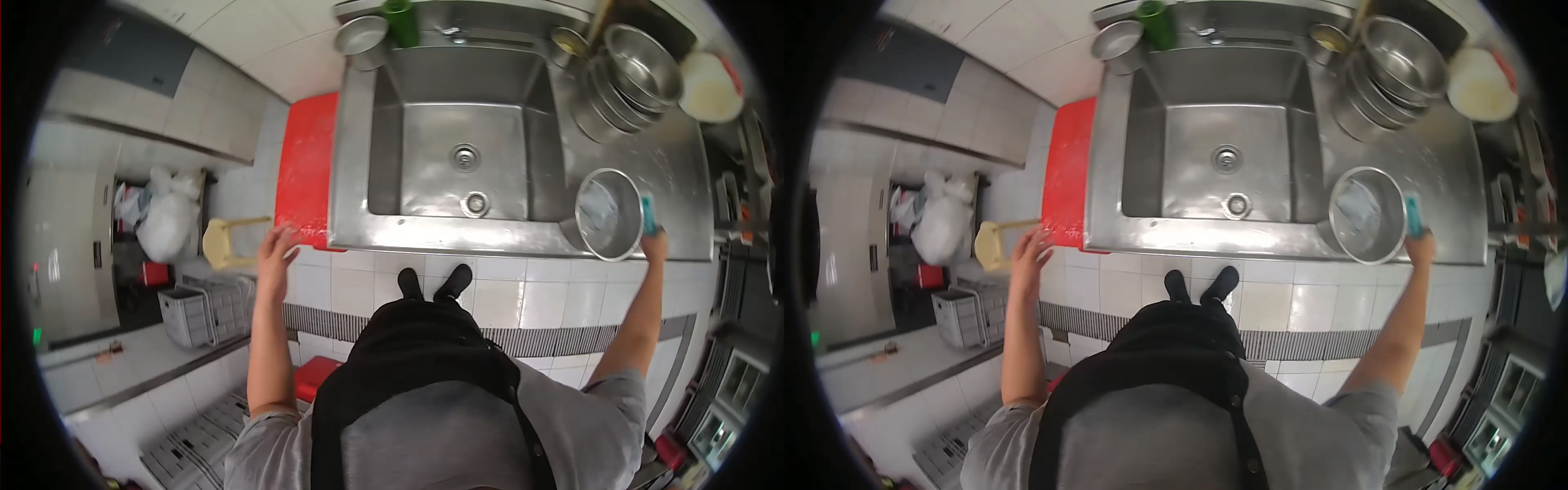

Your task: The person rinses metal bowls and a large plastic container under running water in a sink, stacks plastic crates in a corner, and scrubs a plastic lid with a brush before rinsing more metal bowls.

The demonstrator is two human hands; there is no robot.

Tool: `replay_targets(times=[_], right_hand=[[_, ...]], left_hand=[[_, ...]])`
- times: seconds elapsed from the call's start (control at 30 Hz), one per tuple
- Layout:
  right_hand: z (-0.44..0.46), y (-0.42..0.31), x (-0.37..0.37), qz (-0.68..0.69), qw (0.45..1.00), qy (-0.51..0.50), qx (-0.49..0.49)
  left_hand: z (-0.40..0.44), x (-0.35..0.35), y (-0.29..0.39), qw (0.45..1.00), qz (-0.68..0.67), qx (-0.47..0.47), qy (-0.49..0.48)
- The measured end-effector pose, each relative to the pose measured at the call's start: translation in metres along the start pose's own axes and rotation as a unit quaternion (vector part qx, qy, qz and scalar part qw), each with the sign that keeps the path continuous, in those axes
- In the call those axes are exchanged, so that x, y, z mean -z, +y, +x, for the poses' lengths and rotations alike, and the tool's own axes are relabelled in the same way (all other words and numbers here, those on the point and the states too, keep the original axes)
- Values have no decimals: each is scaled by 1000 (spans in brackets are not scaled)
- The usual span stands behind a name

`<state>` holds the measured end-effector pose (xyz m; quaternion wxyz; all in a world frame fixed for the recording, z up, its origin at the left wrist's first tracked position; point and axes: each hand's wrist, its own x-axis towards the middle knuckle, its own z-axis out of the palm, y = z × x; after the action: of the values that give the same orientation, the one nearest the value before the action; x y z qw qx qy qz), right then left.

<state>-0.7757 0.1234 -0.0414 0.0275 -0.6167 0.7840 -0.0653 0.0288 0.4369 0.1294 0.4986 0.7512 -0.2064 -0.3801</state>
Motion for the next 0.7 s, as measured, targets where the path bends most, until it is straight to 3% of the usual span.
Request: replay_targets(times=[0.03,0.07,0.1,0.13,0.2,0.23,0.27,0.3,0.37,0.43,0.53,0.6,0.63,0.67,0.7], right_hand=[[-11,11,10,-2,999,21,-26],[-26,12,30,77,987,-30,-139],[-47,26,33,228,956,-5,-185],[-62,66,16,426,869,-29,-250],[-121,70,28,606,713,0,-352],[-153,76,30,680,657,-10,-325],[-187,79,31,747,594,-20,-298],[-220,83,25,760,581,-27,-290],[-263,66,16,782,548,-14,-297],[-320,-6,23,795,509,27,-329],[-388,-87,-1,830,442,-33,-338],[-423,-185,-23,840,416,-100,-335],[-442,-236,-41,829,439,-109,-329],[-461,-281,-65,817,463,-118,-324],[-484,-309,-97,808,459,-177,-324]], left_hand=[[8,12,-25,1000,2,20,-3],[19,24,-55,999,3,40,-10],[26,38,-87,996,33,77,-7],[30,54,-127,991,62,115,-6],[35,118,-260,966,183,183,-21],[22,146,-324,959,186,213,6],[-3,171,-360,927,258,273,-5],[-34,196,-388,893,242,379,-11],[-81,233,-414,751,313,576,-82],[-108,282,-452,713,257,650,-50],[-58,332,-421,732,290,615,-54],[20,359,-430,781,280,558,-9],[66,368,-437,796,287,532,15],[120,380,-463,823,386,407,-90],[172,392,-488,797,529,234,-175]])
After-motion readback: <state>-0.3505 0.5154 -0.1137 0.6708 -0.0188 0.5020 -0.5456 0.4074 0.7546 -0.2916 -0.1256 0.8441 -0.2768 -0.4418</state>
